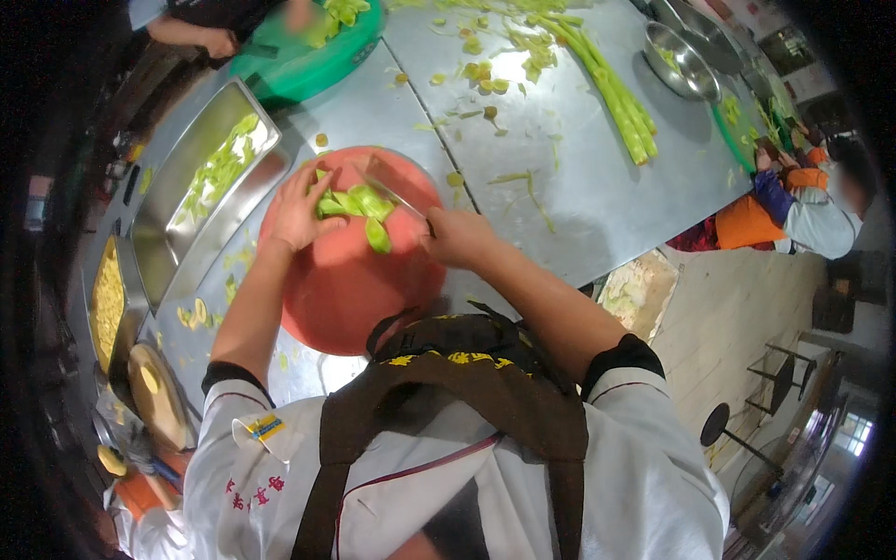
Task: The person chops green vegetables on a red cutting board using a cleaver, repeatedly slicing pieces into smaller segments and transferring them into a metal tray. The person also scrapes the cutting board clean between batches.
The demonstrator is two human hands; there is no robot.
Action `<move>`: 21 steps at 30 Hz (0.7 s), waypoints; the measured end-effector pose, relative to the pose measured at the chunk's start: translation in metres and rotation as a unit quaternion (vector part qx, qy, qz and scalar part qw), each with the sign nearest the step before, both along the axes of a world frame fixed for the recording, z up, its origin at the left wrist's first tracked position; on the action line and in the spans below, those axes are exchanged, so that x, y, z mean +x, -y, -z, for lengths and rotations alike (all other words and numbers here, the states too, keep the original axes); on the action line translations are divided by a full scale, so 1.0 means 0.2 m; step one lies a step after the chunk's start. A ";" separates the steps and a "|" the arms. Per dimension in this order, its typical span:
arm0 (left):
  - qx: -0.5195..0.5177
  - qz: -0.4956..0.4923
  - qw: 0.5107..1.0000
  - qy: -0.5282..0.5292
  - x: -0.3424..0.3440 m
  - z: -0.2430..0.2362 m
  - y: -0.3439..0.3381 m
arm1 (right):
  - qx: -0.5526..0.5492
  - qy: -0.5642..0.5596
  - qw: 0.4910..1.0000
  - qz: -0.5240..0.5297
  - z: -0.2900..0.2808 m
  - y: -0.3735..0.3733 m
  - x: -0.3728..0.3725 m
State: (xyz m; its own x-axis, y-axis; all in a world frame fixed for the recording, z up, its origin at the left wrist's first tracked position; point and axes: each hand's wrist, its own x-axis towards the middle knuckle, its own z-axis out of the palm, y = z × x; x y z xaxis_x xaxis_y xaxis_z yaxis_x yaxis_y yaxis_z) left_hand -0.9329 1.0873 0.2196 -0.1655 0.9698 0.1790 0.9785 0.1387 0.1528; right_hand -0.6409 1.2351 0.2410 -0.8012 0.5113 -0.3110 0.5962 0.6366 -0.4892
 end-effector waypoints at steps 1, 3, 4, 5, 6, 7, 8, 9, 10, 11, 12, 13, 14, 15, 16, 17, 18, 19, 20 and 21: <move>0.007 0.008 1.000 -0.003 0.03 -0.07 0.01 | -0.012 -0.006 1.000 0.009 0.00 0.00 0.01; 0.031 0.023 0.999 -0.001 0.12 -0.16 -0.01 | -0.030 -0.006 0.999 0.032 0.06 -0.03 0.02; 0.035 0.052 0.998 0.008 0.15 -0.13 0.00 | -0.043 -0.010 0.998 0.037 0.08 -0.04 0.02; 0.040 0.082 0.996 0.018 0.18 -0.09 0.01 | -0.093 -0.024 0.994 0.056 0.06 -0.05 0.02; 0.045 0.111 0.992 0.028 0.21 -0.05 0.01 | -0.142 -0.038 0.986 0.075 0.04 -0.06 0.03; 0.036 0.118 0.992 0.036 0.27 -0.04 -0.03 | -0.187 -0.051 0.976 0.098 0.03 -0.07 0.04; 0.028 0.127 0.991 0.042 0.33 -0.04 -0.08 | -0.238 -0.066 0.959 0.137 0.04 -0.08 0.05; 0.021 0.136 0.989 0.049 0.37 -0.03 -0.13 | -0.288 -0.080 0.938 0.174 0.08 -0.08 0.07; -0.005 0.134 0.990 0.030 0.40 -0.02 -0.17 | -0.336 -0.095 0.913 0.211 0.11 -0.09 0.09; -0.029 0.131 0.991 0.011 0.41 0.00 -0.22 | -0.356 -0.095 0.904 0.216 0.15 -0.09 0.12; -0.053 0.128 0.990 -0.008 0.42 0.01 -0.26 | -0.376 -0.095 0.895 0.220 0.20 -0.10 0.15; -0.062 0.134 0.988 -0.033 0.42 0.01 -0.28 | -0.396 -0.096 0.886 0.223 0.20 -0.09 0.17; -0.072 0.141 0.986 -0.058 0.43 0.01 -0.30 | -0.407 -0.104 0.879 0.226 0.21 -0.09 0.19; -0.081 0.147 0.982 -0.083 0.43 0.01 -0.31 | -0.419 -0.111 0.872 0.229 0.21 -0.08 0.21; -0.131 0.151 0.976 -0.088 0.44 -0.01 -0.34 | -0.430 -0.121 0.864 0.233 0.21 -0.07 0.23; -0.182 0.154 0.967 -0.093 0.44 -0.03 -0.38 | -0.438 -0.129 0.859 0.234 0.22 -0.06 0.24; -0.232 0.156 0.955 -0.097 0.45 -0.05 -0.40 | -0.445 -0.136 0.853 0.234 0.24 -0.07 0.27; -0.226 0.158 0.956 -0.104 0.46 -0.06 -0.41 | -0.454 -0.142 0.848 0.233 0.25 -0.06 0.29; -0.219 0.159 0.956 -0.111 0.46 -0.06 -0.42 | -0.453 -0.148 0.846 0.237 0.26 -0.05 0.30; -0.213 0.159 0.957 -0.117 0.47 -0.06 -0.43 | -0.453 -0.153 0.845 0.241 0.28 -0.04 0.31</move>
State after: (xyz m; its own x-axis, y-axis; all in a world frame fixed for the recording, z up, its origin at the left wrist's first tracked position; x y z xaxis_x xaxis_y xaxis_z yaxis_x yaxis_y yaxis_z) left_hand -0.8387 1.1731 0.2320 0.1458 0.9579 -0.2473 0.9821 -0.1702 -0.0801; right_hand -0.5790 1.2438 0.1856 -0.6819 0.4642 -0.5653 0.4366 -0.3618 -0.8237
